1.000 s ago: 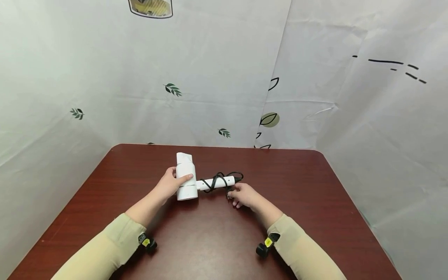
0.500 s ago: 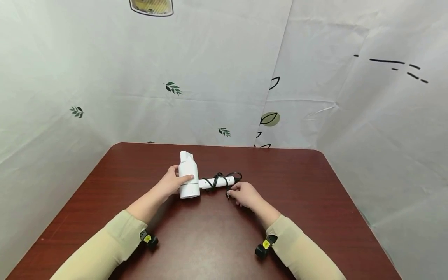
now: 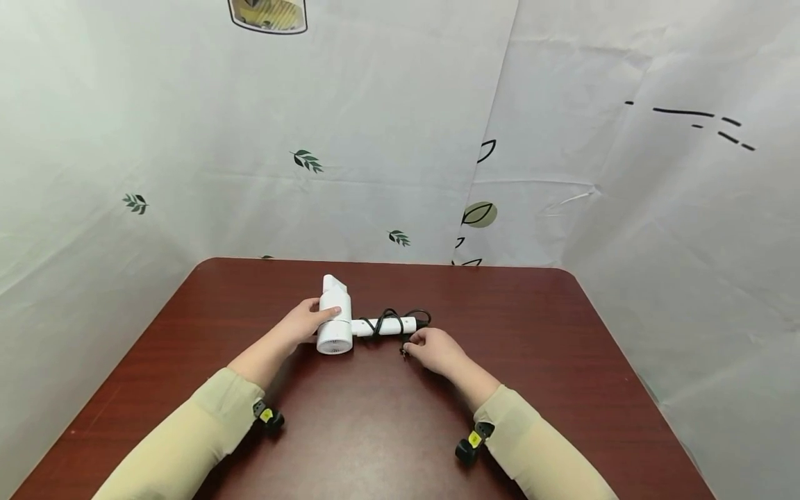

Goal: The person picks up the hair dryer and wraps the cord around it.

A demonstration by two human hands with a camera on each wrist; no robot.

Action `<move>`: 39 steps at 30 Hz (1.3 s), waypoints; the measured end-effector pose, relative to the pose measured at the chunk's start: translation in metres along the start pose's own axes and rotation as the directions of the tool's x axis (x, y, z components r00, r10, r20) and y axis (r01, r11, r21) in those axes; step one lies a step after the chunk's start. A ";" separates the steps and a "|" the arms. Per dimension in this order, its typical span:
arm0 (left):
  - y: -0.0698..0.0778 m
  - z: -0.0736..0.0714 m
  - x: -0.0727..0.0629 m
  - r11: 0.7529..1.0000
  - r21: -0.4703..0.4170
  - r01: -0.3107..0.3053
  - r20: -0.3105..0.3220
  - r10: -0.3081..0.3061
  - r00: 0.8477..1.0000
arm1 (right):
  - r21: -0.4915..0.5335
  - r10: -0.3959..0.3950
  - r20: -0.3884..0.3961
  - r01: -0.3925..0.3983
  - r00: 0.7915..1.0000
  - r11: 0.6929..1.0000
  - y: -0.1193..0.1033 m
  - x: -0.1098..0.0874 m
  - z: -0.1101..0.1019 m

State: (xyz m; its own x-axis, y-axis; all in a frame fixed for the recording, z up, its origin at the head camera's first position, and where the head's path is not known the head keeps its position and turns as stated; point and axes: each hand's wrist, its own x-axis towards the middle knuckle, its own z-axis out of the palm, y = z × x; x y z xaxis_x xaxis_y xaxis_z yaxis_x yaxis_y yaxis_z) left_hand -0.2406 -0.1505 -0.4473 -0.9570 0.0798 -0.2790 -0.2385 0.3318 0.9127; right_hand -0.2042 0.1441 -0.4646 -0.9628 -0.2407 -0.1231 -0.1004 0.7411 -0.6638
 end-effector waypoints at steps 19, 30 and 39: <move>-0.010 -0.001 0.002 0.995 -0.100 0.024 0.012 -0.023 1.000 | -0.302 -0.038 -0.080 0.012 0.996 0.953 0.000 0.000 -0.008; -0.011 0.002 -0.001 0.992 -0.124 0.022 0.009 -0.021 1.000 | -0.193 -0.056 0.008 0.056 0.998 0.980 0.007 0.003 -0.009; -0.007 0.008 -0.002 0.985 -0.171 0.007 0.002 -0.007 1.000 | -0.128 -0.084 0.075 0.093 0.994 0.987 -0.004 0.005 -0.002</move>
State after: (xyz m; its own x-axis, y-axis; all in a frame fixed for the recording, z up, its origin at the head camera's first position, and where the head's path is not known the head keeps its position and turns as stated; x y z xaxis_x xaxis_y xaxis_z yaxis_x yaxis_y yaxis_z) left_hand -0.2359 -0.1455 -0.4552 -0.9550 0.0790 -0.2860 -0.2702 0.1670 0.9482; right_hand -0.2094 0.1414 -0.4612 -0.9295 -0.3481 -0.1220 -0.2206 0.7896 -0.5726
